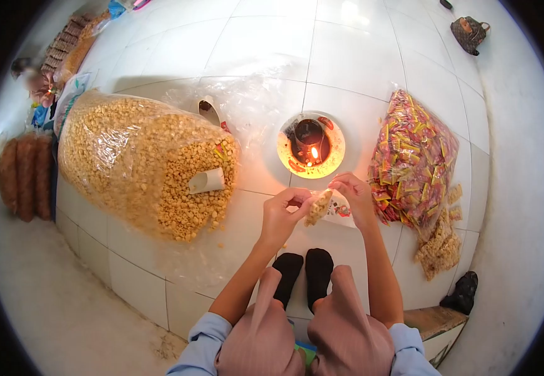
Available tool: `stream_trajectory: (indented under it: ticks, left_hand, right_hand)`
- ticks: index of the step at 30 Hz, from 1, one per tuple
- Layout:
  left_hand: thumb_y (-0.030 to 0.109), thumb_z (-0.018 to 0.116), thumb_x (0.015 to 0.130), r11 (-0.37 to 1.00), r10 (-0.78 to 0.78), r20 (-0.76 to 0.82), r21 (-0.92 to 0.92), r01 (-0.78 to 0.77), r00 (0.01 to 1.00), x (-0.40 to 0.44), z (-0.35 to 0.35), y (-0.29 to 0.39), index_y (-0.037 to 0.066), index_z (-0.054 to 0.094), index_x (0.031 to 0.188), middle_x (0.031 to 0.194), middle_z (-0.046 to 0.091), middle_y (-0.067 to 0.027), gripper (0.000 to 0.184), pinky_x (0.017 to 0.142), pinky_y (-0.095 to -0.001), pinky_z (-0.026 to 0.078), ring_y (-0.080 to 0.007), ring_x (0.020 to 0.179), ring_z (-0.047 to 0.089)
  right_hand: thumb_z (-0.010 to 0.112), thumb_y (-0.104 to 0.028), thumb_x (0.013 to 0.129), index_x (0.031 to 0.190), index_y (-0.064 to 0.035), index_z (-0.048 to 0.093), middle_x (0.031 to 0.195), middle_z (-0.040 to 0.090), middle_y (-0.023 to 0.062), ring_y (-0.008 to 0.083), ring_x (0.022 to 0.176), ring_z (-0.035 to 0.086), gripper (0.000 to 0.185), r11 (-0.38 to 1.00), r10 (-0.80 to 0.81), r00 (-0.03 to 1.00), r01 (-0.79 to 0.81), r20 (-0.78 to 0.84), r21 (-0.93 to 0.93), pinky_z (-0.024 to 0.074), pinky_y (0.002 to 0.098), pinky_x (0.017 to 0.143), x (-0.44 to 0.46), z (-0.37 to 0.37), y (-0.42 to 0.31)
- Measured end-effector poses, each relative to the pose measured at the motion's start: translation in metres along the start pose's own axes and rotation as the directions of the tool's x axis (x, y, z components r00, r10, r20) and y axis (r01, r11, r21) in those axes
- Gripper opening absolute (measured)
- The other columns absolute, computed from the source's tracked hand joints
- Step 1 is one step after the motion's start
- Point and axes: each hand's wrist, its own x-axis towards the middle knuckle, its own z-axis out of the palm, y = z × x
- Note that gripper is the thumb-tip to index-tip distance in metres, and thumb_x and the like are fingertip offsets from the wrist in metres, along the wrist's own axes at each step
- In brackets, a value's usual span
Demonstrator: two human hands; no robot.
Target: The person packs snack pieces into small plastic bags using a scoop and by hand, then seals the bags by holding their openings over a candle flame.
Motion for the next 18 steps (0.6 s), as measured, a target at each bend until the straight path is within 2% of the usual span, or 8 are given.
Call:
stream_trajectory:
  ticks: [2, 6, 8, 9, 12, 14, 16, 18]
  left_hand:
    - [0.001, 0.062, 0.077, 0.999, -0.005, 0.023, -0.040, 0.006, 1.000, 0.000, -0.001, -0.001, -0.002, 0.061, 0.087, 0.076, 0.061, -0.0035, 0.011, 0.065, -0.0212, 0.049, -0.0080, 0.069, 0.058]
    - [0.003, 0.060, 0.080, 0.970, -0.141, 0.142, -0.176, 0.165, 0.980, 0.005, -0.007, 0.000, -0.002, 0.060, 0.089, 0.079, 0.061, -0.0026, 0.011, 0.066, -0.0204, 0.048, -0.0070, 0.072, 0.057]
    - [0.005, 0.059, 0.082, 0.961, -0.168, 0.189, -0.189, 0.204, 0.967, 0.012, -0.011, -0.002, -0.002, 0.059, 0.090, 0.080, 0.060, -0.0026, 0.011, 0.067, -0.0204, 0.047, -0.0068, 0.074, 0.056]
    - [0.006, 0.059, 0.082, 0.965, -0.170, 0.201, -0.163, 0.204, 0.965, 0.017, -0.014, -0.007, -0.001, 0.059, 0.090, 0.080, 0.060, -0.0024, 0.011, 0.066, -0.0206, 0.047, -0.0066, 0.072, 0.055]
    - [0.009, 0.058, 0.083, 0.971, -0.188, 0.190, -0.113, 0.211, 0.964, 0.023, -0.015, -0.020, -0.001, 0.059, 0.092, 0.079, 0.060, -0.0022, 0.013, 0.066, -0.0207, 0.046, -0.0063, 0.071, 0.055]
    - [0.011, 0.057, 0.084, 0.971, -0.204, 0.167, -0.088, 0.221, 0.965, 0.026, -0.013, -0.032, 0.000, 0.059, 0.094, 0.078, 0.060, -0.0022, 0.015, 0.066, -0.0206, 0.046, -0.0063, 0.071, 0.055]
    - [0.014, 0.054, 0.086, 0.922, -0.233, 0.055, -0.306, 0.238, 0.971, 0.029, -0.004, -0.046, 0.002, 0.058, 0.100, 0.083, 0.060, -0.0016, 0.019, 0.070, -0.0202, 0.044, -0.0058, 0.077, 0.054]
    - [0.015, 0.054, 0.086, 0.894, -0.294, -0.009, -0.357, 0.271, 0.956, 0.027, 0.006, -0.057, 0.002, 0.057, 0.102, 0.086, 0.059, -0.0011, 0.020, 0.073, -0.0202, 0.043, -0.0056, 0.081, 0.053]
  right_hand:
    - [0.057, -0.017, 0.083, 0.101, -0.0010, 0.057, 0.089, 0.057, 0.0032, 0.0121, 0.089, 0.050, 0.024, 0.946, -0.068, 0.989, 0.105, -0.130, 0.307, 0.0402, 0.0256, 0.080, 0.000, 0.003, 0.001]
    - [0.054, -0.020, 0.085, 0.105, -0.0021, 0.053, 0.088, 0.057, 0.0029, 0.0105, 0.084, 0.052, 0.027, 0.933, -0.070, 0.997, 0.080, -0.039, 0.352, 0.0413, 0.0239, 0.077, -0.009, 0.008, -0.024]
    - [0.057, -0.010, 0.082, 0.099, -0.0013, 0.055, 0.094, 0.057, 0.0034, 0.0101, 0.085, 0.052, 0.020, 0.889, 0.196, 0.951, -0.276, 0.241, 0.366, 0.0407, 0.0240, 0.078, -0.012, -0.002, -0.024]
    - [0.057, -0.010, 0.082, 0.099, -0.0013, 0.055, 0.094, 0.057, 0.0034, 0.0101, 0.085, 0.052, 0.020, 0.887, 0.198, 0.950, -0.279, 0.243, 0.368, 0.0407, 0.0240, 0.078, -0.012, -0.002, -0.017]
    - [0.058, -0.011, 0.082, 0.095, -0.0023, 0.057, 0.088, 0.058, 0.0017, 0.0075, 0.079, 0.053, 0.016, 0.917, 0.114, 0.986, -0.152, 0.123, 0.370, 0.0416, 0.0212, 0.072, -0.009, 0.000, 0.012]
    - [0.059, -0.012, 0.081, 0.091, -0.0026, 0.058, 0.082, 0.058, -0.0003, 0.0048, 0.074, 0.052, 0.013, 0.927, 0.213, 0.974, -0.178, -0.072, 0.330, 0.0412, 0.0180, 0.066, -0.008, 0.004, 0.021]
    - [0.059, -0.012, 0.082, 0.090, -0.0025, 0.059, 0.081, 0.058, -0.0006, 0.0046, 0.073, 0.052, 0.012, 0.936, 0.225, 0.964, -0.174, -0.141, 0.306, 0.0414, 0.0175, 0.065, -0.005, 0.008, 0.030]
    - [0.059, -0.012, 0.082, 0.089, -0.0024, 0.059, 0.080, 0.058, -0.0009, 0.0044, 0.071, 0.052, 0.012, 0.944, 0.234, 0.950, -0.173, -0.204, 0.280, 0.0416, 0.0171, 0.064, -0.002, 0.013, 0.037]
